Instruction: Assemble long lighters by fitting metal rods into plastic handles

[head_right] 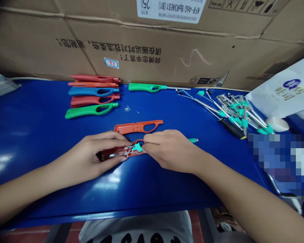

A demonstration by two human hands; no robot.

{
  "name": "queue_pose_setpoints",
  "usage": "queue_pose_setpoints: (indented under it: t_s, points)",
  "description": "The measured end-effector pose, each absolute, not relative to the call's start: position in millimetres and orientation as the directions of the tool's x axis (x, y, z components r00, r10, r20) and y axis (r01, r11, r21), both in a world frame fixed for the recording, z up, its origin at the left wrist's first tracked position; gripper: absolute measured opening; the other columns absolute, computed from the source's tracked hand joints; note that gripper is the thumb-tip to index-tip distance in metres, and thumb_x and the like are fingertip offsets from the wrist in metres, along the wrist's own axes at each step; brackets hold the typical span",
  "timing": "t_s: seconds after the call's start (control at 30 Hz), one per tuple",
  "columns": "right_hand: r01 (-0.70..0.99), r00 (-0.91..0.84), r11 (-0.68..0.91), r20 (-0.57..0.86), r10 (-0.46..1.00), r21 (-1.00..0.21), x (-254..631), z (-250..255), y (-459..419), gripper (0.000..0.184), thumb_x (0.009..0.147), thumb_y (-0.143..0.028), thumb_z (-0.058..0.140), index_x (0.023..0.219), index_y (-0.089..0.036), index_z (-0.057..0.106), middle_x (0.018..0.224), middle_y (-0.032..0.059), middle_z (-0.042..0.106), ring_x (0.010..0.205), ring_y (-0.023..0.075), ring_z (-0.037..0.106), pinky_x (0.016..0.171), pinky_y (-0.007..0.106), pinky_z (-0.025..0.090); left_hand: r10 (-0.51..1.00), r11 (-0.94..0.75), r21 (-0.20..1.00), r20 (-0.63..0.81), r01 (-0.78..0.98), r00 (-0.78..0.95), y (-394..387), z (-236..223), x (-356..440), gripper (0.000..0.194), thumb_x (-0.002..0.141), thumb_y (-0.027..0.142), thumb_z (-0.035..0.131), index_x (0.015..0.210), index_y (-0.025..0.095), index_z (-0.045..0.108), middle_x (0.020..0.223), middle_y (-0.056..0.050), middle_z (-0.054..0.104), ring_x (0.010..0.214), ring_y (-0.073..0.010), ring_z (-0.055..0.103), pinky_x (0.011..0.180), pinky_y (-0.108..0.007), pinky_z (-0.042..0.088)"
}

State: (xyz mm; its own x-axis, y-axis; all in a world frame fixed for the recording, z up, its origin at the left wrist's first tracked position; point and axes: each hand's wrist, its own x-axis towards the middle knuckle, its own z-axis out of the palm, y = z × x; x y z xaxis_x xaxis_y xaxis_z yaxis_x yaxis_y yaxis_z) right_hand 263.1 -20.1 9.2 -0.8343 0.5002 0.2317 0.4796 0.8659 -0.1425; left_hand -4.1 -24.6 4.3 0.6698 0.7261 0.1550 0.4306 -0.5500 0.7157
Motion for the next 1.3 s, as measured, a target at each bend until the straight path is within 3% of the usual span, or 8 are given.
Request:
queue_pose_setpoints:
  t_s: [0.33, 0.47, 0.77, 1.03, 1.2, 1.3]
  points:
    - [0.487, -0.859, 0.871, 0.148, 0.491, -0.064, 261, 14, -22, 0.028, 0.103, -0.016, 0.045, 0.105, -0.014, 0.072, 0.091, 0.0048, 0.070, 0.068, 0.0150, 0.057, 0.062, 0.031, 0.039, 0.734, -0.539, 0.731, 0.162, 0.420, 0.659, -25, 5, -4, 0.025, 0.093, 0.015, 0.066, 0.116, 0.021, 0.073, 0.108, -0.004, 0.071, 0.096, -0.0140, 0.068, 0.085, -0.025, 0.058]
    - [0.521, -0.841, 0.846, 0.100, 0.532, -0.118, 262, 17, -24, 0.029, 0.103, -0.017, 0.045, 0.109, -0.016, 0.073, 0.100, 0.0054, 0.071, 0.070, 0.0150, 0.059, 0.063, 0.032, 0.038, 0.731, -0.555, 0.711, 0.168, 0.431, 0.662, -26, 4, -6, 0.026, 0.093, 0.016, 0.066, 0.118, 0.021, 0.072, 0.111, -0.004, 0.071, 0.098, -0.0149, 0.068, 0.086, -0.026, 0.058]
    - [0.596, -0.762, 0.723, 0.040, 0.647, -0.350, 263, 17, -25, 0.022, 0.105, -0.027, 0.046, 0.095, -0.020, 0.065, 0.093, 0.0018, 0.063, 0.079, 0.0140, 0.060, 0.064, 0.029, 0.036, 0.669, -0.626, 0.669, 0.196, 0.401, 0.717, -28, 8, -4, 0.027, 0.097, 0.013, 0.059, 0.120, 0.022, 0.069, 0.114, -0.005, 0.069, 0.107, -0.0170, 0.064, 0.093, -0.030, 0.056]
    - [0.611, -0.756, 0.717, 0.021, 0.654, -0.336, 262, 17, -26, 0.024, 0.105, -0.028, 0.046, 0.096, -0.021, 0.067, 0.093, 0.0021, 0.063, 0.076, 0.0136, 0.060, 0.061, 0.029, 0.034, 0.646, -0.649, 0.645, 0.187, 0.403, 0.740, -29, 8, -4, 0.034, 0.099, 0.010, 0.054, 0.124, 0.027, 0.070, 0.117, -0.006, 0.063, 0.109, -0.0181, 0.061, 0.094, -0.032, 0.054]
    - [0.614, -0.759, 0.731, 0.033, 0.651, -0.297, 261, 19, -27, 0.025, 0.105, -0.028, 0.045, 0.095, -0.021, 0.067, 0.092, 0.0019, 0.063, 0.074, 0.0130, 0.060, 0.059, 0.028, 0.034, 0.665, -0.614, 0.676, 0.166, 0.407, 0.728, -28, 7, -4, 0.029, 0.099, 0.009, 0.054, 0.114, 0.025, 0.072, 0.118, -0.006, 0.062, 0.109, -0.0184, 0.061, 0.093, -0.032, 0.054]
    - [0.613, -0.757, 0.736, 0.051, 0.651, -0.286, 261, 19, -28, 0.026, 0.105, -0.028, 0.045, 0.095, -0.020, 0.067, 0.091, 0.0019, 0.063, 0.073, 0.0126, 0.060, 0.058, 0.028, 0.033, 0.668, -0.603, 0.692, 0.164, 0.398, 0.726, -28, 7, -4, 0.033, 0.099, 0.009, 0.053, 0.122, 0.027, 0.070, 0.117, -0.005, 0.064, 0.110, -0.0179, 0.061, 0.096, -0.032, 0.053]
